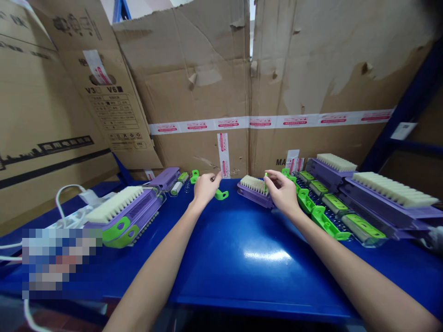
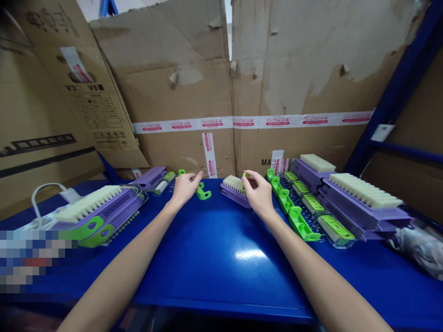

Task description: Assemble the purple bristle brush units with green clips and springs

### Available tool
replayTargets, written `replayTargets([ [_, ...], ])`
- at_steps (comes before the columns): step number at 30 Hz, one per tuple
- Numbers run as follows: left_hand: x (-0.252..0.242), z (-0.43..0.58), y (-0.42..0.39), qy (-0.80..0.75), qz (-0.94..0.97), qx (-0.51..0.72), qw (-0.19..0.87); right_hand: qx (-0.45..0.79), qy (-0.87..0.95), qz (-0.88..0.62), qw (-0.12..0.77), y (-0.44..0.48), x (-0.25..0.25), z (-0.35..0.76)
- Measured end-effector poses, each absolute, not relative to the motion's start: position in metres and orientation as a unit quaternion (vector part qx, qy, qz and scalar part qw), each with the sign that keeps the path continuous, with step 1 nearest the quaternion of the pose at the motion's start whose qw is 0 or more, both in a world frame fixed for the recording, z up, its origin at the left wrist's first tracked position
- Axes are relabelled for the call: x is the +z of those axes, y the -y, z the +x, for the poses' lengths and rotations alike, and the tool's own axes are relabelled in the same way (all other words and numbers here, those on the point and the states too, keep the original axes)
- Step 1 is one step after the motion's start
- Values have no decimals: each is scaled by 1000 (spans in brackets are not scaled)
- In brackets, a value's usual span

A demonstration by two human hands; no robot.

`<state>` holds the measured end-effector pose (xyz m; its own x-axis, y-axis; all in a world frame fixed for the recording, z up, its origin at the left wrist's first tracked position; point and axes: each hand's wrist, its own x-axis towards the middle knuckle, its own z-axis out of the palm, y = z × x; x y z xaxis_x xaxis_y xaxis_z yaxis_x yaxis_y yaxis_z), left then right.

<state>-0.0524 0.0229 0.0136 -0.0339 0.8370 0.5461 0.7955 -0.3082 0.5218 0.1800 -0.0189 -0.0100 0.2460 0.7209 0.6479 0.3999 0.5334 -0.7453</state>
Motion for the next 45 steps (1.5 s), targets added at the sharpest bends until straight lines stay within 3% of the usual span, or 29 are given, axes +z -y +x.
replayTargets([
  [18,2,-41,-9,-418,874,178,-172,13,637,-479,604,17,-13,182],
  [38,4,-43,-12,-457,871,114,-138,-8,647,-475,596,15,-16,183],
  [45,13,-58,-16,-493,857,18,-147,-9,647,-475,597,16,-16,183],
])
